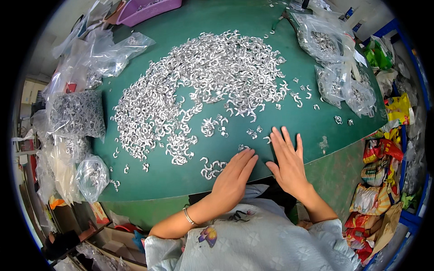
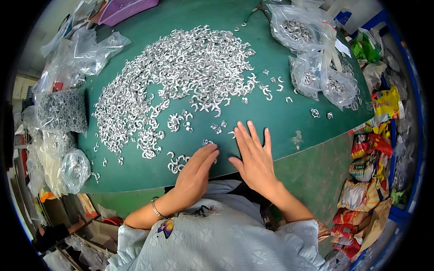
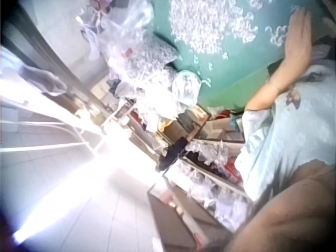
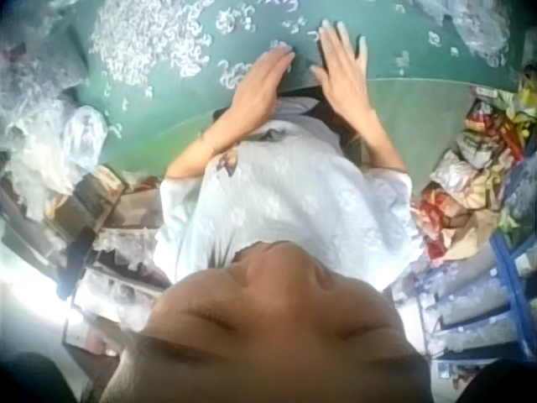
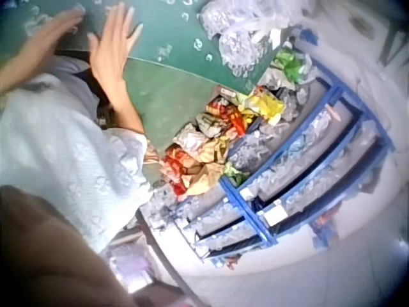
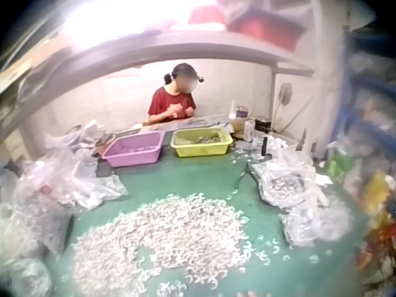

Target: The person sorts small silver C-shaped metal parts and star-shaped components on a green workbench by hand, occasionally picking items from a plastic bag and placing them into a tray.

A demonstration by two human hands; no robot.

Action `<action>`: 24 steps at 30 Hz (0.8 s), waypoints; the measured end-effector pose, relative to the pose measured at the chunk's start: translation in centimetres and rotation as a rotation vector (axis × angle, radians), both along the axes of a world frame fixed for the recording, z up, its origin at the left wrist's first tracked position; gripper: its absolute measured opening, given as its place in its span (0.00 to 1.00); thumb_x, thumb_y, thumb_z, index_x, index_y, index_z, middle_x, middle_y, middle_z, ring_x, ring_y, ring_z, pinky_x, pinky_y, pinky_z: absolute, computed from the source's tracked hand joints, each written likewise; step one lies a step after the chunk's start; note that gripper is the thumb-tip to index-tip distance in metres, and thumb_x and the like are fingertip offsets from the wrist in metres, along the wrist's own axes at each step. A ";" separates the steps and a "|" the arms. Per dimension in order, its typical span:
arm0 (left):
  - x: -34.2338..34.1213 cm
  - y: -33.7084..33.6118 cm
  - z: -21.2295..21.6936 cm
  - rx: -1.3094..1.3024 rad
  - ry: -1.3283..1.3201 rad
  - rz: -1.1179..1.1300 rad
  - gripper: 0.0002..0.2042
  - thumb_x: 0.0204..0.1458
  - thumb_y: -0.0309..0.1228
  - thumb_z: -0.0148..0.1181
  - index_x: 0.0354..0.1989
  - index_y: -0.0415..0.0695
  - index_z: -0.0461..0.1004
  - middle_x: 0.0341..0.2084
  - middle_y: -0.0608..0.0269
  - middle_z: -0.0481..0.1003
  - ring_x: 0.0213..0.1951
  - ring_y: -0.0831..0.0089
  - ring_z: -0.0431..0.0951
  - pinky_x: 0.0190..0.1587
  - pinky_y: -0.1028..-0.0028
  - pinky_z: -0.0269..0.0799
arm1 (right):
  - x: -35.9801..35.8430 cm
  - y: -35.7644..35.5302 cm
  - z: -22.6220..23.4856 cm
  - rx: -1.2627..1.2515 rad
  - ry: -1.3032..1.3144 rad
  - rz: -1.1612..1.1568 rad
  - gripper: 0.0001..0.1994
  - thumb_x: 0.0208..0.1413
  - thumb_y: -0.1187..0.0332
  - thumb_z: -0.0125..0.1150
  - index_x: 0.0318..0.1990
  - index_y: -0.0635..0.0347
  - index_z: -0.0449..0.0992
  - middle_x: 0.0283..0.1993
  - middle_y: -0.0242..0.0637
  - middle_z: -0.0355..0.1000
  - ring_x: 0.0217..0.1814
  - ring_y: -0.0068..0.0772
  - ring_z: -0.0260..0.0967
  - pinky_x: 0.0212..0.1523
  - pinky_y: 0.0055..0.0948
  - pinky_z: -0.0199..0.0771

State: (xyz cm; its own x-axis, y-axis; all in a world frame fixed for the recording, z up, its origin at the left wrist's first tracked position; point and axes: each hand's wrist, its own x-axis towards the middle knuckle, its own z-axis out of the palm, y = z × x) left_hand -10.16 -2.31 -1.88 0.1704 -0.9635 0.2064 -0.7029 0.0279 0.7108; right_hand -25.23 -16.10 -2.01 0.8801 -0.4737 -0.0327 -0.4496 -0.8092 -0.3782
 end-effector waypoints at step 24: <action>0.5 3.2 -2.3 -0.138 -0.025 0.046 0.20 0.43 0.19 0.62 0.48 0.36 0.71 0.50 0.48 0.70 0.54 0.50 0.70 0.57 0.52 0.64 | 1.4 4.8 -0.2 0.094 -0.021 0.193 0.25 0.52 0.62 0.61 0.58 0.58 0.69 0.70 0.39 0.51 0.74 0.53 0.39 0.62 0.68 0.40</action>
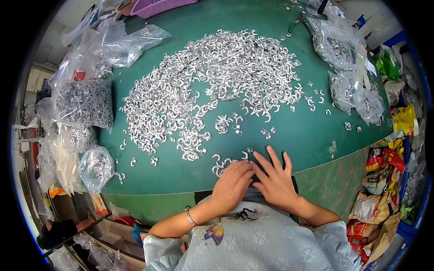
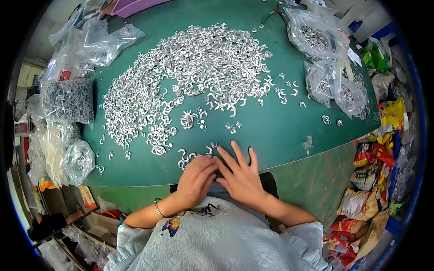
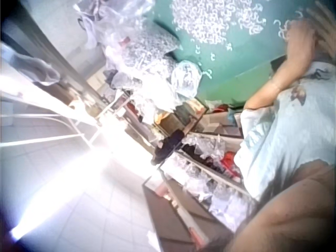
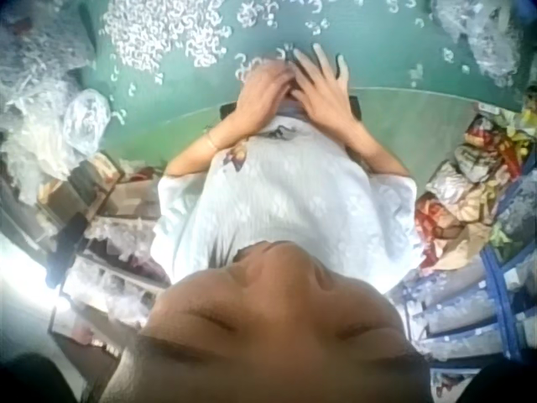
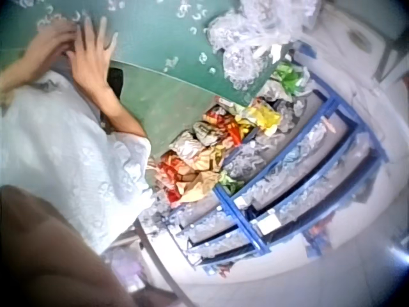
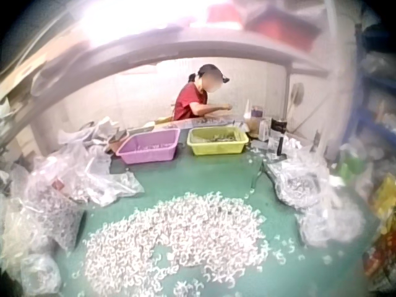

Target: The person sorts small silver C-shaped metal parts and star-shaped components on a green workbench by hand, occasionally picking items from a plastic bag and placing them into a tray.

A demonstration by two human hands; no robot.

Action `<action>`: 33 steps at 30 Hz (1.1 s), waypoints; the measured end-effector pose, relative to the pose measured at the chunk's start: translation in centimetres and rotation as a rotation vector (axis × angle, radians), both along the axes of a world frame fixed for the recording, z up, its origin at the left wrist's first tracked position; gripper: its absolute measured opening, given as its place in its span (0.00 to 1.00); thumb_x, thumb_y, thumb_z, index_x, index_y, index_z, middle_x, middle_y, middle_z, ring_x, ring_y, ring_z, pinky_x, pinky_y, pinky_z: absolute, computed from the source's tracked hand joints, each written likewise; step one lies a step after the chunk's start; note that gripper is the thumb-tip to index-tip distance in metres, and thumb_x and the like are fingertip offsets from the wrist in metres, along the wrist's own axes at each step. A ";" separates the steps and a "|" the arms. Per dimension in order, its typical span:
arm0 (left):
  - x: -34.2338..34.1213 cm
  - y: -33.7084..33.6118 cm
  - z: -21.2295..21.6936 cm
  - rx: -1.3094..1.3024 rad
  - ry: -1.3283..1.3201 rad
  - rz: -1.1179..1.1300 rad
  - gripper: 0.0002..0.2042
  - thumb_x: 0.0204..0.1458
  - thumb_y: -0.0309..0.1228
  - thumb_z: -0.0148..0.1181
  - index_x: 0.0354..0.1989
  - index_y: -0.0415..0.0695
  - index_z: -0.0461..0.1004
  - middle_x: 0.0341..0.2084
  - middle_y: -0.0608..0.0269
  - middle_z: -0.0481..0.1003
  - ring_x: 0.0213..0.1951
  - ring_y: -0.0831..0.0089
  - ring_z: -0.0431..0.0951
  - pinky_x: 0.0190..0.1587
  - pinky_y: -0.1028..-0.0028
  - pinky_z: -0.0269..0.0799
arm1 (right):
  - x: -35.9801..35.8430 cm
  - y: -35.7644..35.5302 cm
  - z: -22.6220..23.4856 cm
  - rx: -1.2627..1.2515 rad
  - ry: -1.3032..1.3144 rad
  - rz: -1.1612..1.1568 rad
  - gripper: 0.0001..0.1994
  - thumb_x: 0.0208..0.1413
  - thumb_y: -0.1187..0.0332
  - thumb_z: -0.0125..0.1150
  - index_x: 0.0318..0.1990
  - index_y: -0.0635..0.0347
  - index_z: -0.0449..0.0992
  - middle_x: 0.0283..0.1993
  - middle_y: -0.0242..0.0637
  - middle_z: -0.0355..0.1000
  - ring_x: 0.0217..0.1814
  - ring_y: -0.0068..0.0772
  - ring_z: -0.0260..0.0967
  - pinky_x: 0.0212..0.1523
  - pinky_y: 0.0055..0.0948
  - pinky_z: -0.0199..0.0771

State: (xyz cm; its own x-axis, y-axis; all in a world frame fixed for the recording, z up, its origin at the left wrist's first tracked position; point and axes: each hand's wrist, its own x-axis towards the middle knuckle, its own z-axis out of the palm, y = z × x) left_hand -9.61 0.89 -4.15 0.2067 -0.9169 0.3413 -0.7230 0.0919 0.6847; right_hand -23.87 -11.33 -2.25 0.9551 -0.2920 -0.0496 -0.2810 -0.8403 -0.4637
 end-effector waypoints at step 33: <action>1.2 -0.3 1.1 0.171 -0.128 0.107 0.15 0.45 0.17 0.60 0.44 0.36 0.75 0.50 0.49 0.69 0.55 0.49 0.68 0.59 0.50 0.62 | -1.5 -9.7 0.4 -0.258 -0.138 -0.164 0.22 0.53 0.66 0.62 0.55 0.64 0.70 0.61 0.41 0.65 0.66 0.46 0.58 0.65 0.50 0.53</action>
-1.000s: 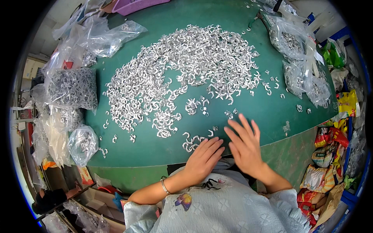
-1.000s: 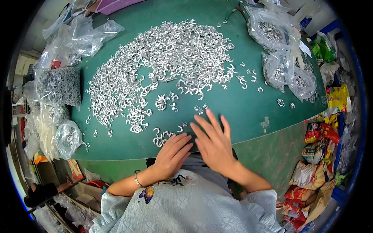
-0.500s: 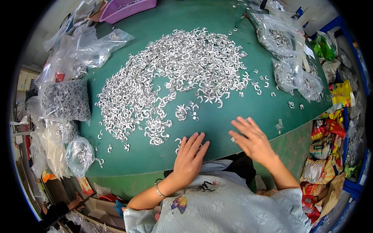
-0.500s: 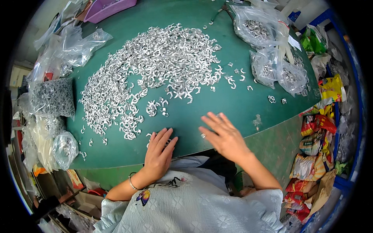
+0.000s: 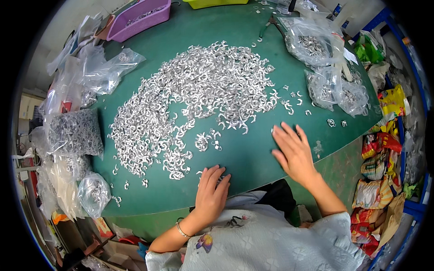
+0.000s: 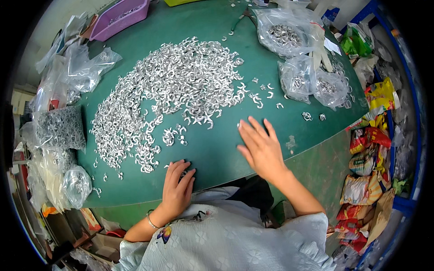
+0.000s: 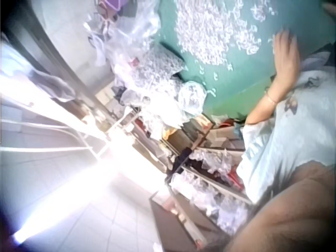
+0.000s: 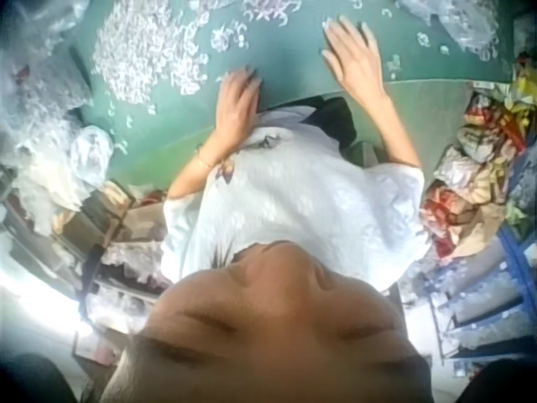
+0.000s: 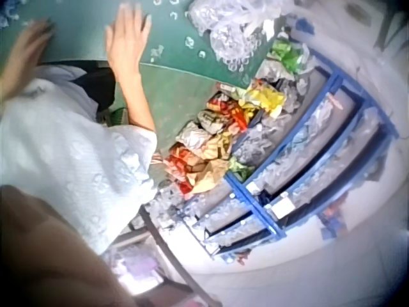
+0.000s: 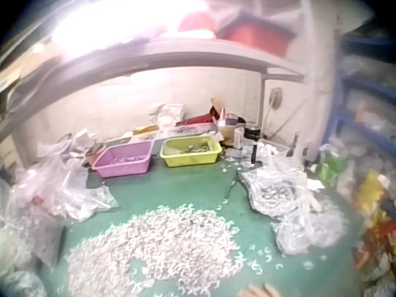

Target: The person sorts small silver C-shaped metal parts and star-shaped components on a green workbench by hand, occasionally picking items from a plastic bag and placing them into a tray.

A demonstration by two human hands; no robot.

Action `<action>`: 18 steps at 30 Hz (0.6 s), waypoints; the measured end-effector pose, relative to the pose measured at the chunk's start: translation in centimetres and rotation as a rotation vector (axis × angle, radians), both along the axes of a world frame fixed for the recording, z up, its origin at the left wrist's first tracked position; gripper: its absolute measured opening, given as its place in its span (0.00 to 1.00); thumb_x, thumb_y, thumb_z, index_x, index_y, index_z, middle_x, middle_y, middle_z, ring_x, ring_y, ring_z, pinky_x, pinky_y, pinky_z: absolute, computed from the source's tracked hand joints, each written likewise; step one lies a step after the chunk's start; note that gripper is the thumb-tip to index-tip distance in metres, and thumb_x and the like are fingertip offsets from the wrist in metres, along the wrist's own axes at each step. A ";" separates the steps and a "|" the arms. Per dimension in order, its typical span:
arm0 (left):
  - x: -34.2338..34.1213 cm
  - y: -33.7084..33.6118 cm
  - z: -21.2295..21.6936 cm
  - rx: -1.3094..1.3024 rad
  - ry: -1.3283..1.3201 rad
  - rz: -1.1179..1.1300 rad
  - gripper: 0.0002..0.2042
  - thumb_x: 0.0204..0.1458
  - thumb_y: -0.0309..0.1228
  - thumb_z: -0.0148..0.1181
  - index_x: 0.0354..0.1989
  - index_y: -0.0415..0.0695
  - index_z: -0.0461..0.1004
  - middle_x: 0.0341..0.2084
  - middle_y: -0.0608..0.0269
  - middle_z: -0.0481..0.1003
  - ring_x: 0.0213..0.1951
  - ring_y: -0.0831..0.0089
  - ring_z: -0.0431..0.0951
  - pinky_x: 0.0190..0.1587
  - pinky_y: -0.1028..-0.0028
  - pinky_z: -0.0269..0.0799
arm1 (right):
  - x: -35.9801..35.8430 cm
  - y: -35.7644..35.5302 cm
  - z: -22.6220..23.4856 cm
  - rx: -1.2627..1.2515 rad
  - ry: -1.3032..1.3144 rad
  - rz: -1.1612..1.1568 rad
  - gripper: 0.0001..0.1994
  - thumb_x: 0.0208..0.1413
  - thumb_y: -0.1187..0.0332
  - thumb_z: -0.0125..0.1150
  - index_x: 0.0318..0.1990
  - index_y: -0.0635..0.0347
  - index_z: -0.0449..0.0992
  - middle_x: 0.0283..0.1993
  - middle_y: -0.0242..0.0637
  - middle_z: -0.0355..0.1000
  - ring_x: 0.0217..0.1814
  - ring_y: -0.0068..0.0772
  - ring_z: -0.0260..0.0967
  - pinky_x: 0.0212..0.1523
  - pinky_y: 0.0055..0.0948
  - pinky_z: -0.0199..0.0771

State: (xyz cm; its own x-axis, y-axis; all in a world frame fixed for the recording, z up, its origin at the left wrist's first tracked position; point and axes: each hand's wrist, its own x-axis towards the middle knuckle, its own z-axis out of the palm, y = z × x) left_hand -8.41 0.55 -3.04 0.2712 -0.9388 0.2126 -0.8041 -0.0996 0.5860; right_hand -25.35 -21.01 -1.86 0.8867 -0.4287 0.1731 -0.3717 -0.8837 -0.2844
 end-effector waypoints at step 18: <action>-6.0 -10.8 -1.3 0.001 -0.118 -0.441 0.26 0.49 0.22 0.48 0.59 0.25 0.58 0.61 0.33 0.57 0.65 0.45 0.56 0.66 0.56 0.54 | -0.4 -3.2 0.9 -0.035 0.008 -0.263 0.26 0.58 0.63 0.56 0.60 0.71 0.63 0.64 0.50 0.61 0.71 0.48 0.51 0.69 0.61 0.34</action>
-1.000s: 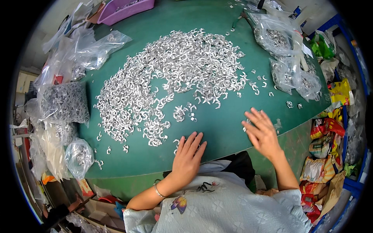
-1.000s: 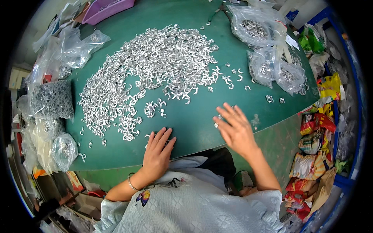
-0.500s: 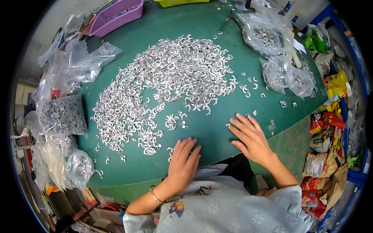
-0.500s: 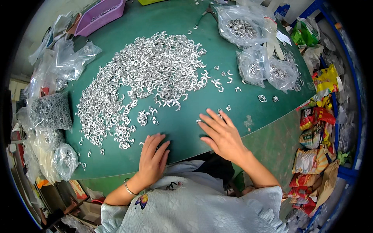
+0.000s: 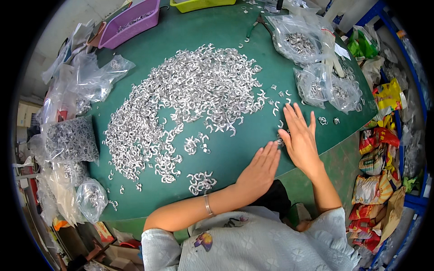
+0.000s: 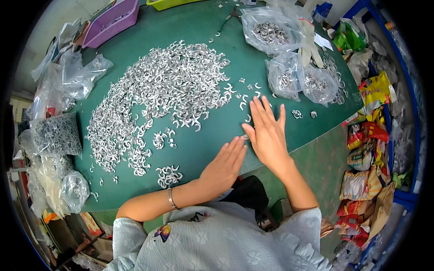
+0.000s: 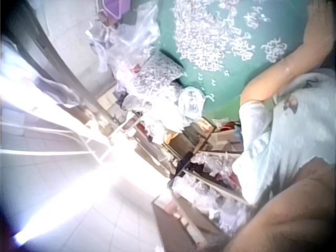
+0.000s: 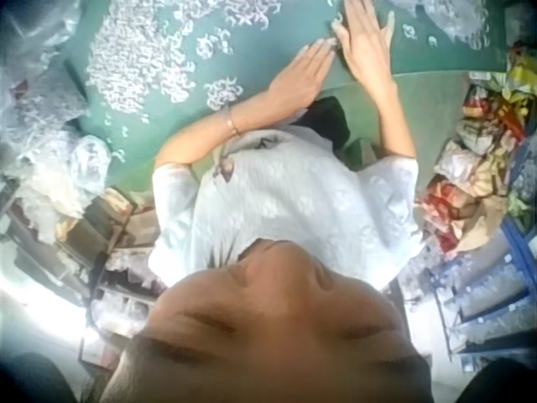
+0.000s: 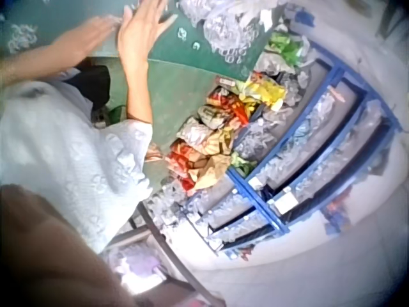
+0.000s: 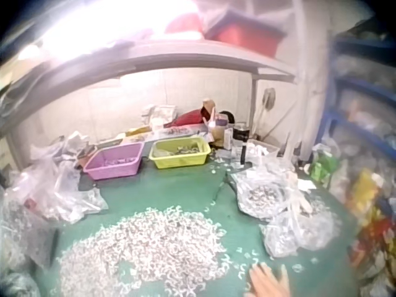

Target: The person sorts small silver C-shaped metal parts and star-shaped components on a green workbench by hand, occasionally picking items from a plastic bag and placing them into a tray.

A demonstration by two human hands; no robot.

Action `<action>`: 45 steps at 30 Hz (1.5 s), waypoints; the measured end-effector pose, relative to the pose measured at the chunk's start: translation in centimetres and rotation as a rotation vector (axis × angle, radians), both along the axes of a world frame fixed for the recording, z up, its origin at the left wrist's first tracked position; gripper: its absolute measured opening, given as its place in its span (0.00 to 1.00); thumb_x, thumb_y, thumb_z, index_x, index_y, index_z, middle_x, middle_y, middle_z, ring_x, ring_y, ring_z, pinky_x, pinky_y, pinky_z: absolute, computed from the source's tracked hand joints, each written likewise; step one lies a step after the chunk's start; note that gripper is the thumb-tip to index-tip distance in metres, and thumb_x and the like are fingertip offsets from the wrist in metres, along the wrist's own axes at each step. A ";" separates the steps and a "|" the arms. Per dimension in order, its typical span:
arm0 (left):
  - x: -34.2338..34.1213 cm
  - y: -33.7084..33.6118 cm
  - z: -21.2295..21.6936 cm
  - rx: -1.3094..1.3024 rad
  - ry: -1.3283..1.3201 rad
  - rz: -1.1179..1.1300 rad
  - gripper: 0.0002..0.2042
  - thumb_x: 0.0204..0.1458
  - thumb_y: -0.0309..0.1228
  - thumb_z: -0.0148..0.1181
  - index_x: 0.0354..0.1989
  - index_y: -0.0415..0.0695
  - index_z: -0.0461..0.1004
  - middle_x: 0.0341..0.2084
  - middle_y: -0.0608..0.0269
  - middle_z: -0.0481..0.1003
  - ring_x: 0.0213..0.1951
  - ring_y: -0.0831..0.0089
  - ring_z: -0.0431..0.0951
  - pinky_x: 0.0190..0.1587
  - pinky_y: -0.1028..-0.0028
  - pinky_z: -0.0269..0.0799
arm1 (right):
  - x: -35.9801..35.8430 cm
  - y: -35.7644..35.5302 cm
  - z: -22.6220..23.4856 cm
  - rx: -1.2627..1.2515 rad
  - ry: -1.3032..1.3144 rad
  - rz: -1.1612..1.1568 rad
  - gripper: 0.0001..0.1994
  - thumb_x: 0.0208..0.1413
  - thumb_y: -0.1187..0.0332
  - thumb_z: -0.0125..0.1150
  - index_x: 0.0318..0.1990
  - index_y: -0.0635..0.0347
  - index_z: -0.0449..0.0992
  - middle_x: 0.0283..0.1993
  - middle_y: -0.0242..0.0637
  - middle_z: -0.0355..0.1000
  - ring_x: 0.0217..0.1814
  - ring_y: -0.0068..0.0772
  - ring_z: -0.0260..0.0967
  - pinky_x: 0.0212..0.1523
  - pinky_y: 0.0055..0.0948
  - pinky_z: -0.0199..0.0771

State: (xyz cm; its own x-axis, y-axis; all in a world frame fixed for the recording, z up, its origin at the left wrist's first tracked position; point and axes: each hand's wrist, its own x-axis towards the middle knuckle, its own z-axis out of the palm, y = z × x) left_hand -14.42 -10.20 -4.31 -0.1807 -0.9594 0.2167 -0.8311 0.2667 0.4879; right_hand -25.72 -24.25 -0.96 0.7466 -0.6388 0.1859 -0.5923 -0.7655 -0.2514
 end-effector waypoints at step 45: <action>4.4 -2.8 1.1 0.024 -0.076 0.044 0.32 0.40 0.13 0.49 0.61 0.29 0.57 0.63 0.41 0.57 0.65 0.47 0.56 0.67 0.57 0.51 | 1.5 -0.5 0.3 0.147 0.119 0.115 0.23 0.62 0.65 0.48 0.58 0.77 0.62 0.64 0.60 0.58 0.69 0.55 0.53 0.69 0.48 0.48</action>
State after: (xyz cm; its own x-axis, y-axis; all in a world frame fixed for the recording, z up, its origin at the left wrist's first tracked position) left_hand -10.03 -13.02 -3.24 -0.1530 -0.9715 0.1810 -0.8768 0.2179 0.4286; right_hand -24.26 -24.80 -0.66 0.8272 -0.5619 0.0030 -0.5355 -0.7900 -0.2985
